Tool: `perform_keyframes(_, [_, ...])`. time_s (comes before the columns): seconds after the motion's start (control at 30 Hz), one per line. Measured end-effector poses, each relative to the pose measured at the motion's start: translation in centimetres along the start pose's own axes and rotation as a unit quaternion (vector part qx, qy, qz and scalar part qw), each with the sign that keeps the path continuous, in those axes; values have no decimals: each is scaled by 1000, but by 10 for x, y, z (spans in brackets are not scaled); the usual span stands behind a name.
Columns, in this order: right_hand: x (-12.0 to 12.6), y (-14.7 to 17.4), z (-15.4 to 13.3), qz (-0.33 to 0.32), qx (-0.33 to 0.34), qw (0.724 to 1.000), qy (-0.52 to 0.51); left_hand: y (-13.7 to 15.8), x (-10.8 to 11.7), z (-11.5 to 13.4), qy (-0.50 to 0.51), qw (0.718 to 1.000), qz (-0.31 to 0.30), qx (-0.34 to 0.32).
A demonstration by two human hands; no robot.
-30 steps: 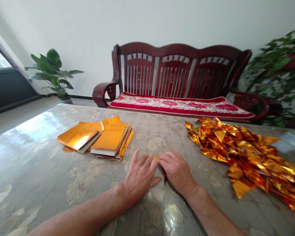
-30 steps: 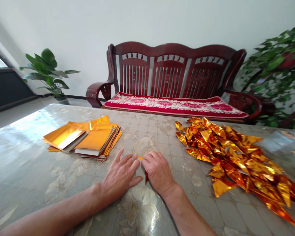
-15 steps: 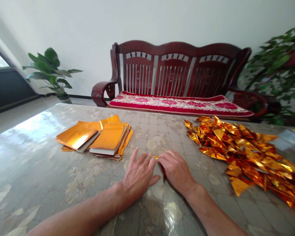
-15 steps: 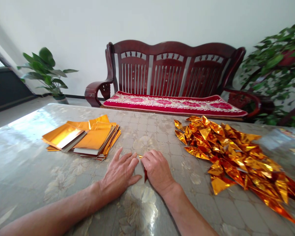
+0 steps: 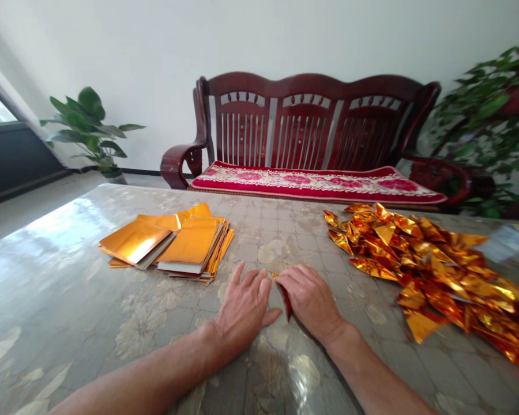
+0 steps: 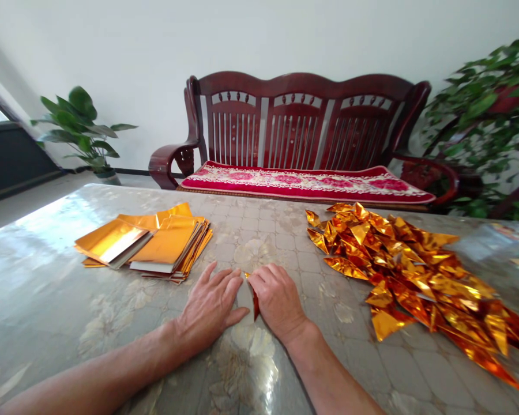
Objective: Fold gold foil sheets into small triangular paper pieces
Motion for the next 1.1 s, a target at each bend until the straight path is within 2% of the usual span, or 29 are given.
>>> perform_keyframes(0.4, [-2, 1, -1, 8, -9, 1000, 16, -3, 7, -4, 1, 999, -17, 32])
perform_keyframes(1.1, [1, -1, -4, -3, 13, 999, 38, -9, 10, -3, -40, 999, -23, 21])
Point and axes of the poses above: each hand's wrist, its own y-axis away from the middle knuckle, its own x-axis out of the back of the hand, z = x × y, the point moved 1 cm from there along -y, towards the middle knuckle, and after that the axes turned 9 degrees about -y, right-handed, at the moved point
